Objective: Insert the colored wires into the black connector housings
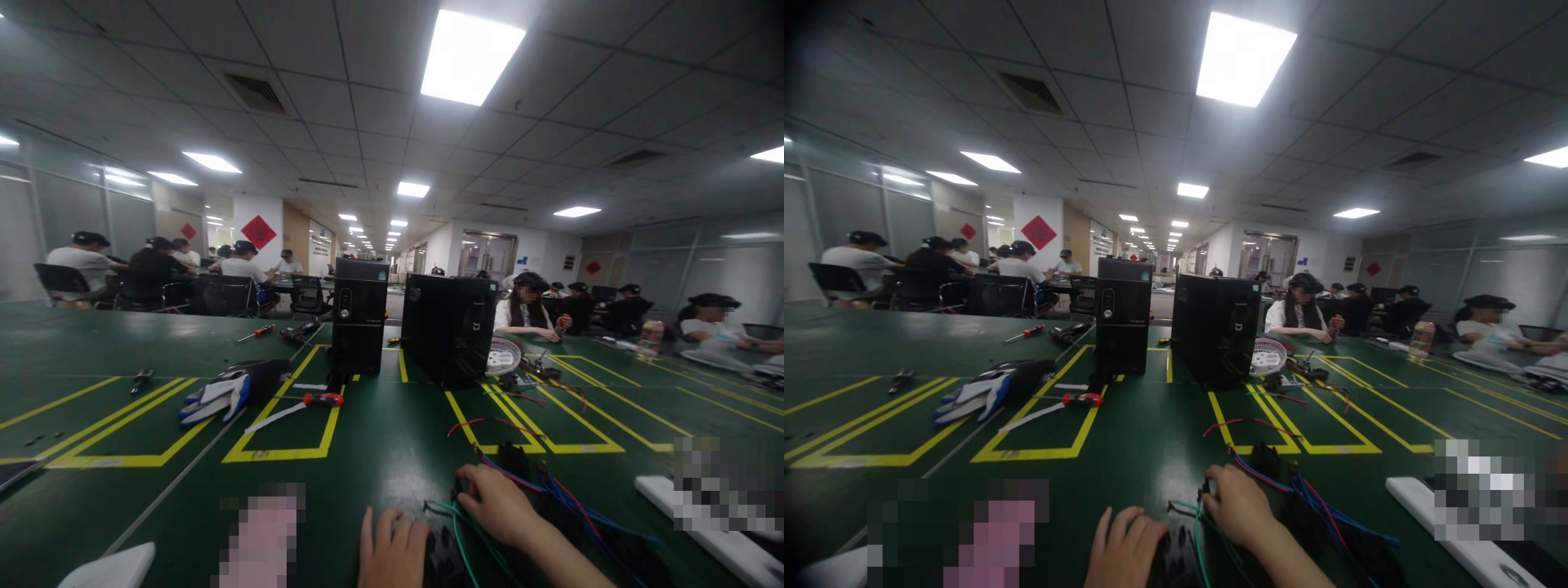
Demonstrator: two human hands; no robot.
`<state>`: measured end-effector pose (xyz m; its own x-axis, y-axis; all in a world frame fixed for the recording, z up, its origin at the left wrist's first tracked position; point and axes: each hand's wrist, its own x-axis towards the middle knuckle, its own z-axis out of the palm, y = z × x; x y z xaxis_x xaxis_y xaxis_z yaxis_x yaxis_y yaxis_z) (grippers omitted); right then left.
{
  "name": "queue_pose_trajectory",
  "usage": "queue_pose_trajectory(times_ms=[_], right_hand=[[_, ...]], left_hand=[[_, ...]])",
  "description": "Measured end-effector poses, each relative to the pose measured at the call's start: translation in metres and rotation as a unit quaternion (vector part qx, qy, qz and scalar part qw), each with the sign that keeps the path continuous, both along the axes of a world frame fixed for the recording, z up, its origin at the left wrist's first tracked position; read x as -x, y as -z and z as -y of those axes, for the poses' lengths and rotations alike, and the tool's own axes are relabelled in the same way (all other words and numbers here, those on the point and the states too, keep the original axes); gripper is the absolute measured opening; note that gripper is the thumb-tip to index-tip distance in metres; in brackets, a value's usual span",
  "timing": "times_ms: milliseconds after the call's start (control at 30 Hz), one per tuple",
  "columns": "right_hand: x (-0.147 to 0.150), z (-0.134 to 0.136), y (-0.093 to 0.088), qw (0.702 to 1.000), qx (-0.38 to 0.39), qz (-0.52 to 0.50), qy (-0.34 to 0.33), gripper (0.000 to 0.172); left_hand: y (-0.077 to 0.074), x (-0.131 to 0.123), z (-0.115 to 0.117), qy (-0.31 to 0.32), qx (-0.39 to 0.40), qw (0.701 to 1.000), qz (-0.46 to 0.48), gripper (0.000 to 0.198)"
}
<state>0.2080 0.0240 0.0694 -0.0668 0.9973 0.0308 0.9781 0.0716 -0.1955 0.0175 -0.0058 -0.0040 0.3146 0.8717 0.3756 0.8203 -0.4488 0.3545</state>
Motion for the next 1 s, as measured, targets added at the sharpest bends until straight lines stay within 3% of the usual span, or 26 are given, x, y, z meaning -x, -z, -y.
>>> queue_pose_trajectory(times_ms=[167,333,533,700,1000], right_hand=[[-0.005,0.003,0.004,1.0,-0.006,0.019,0.012,0.045],[-0.015,0.004,0.002,0.998,-0.019,0.034,0.046,0.043],[-0.038,0.014,-0.017,0.994,-0.087,0.001,0.07,0.037],[-0.052,0.027,-0.03,0.993,-0.099,-0.037,0.061,0.035],[-0.065,0.059,-0.01,0.994,-0.081,-0.071,0.022,0.034]], left_hand=[[-0.031,-0.023,0.004,0.028,0.121,0.992,0.01,0.053],[-0.047,-0.05,0.007,0.038,0.168,0.985,0.019,0.057],[-0.046,-0.078,0.002,0.037,0.187,0.981,0.029,0.062],[-0.047,-0.094,0.004,0.031,0.173,0.984,0.041,0.062],[-0.045,-0.085,0.0,0.038,0.188,0.98,0.058,0.08]])
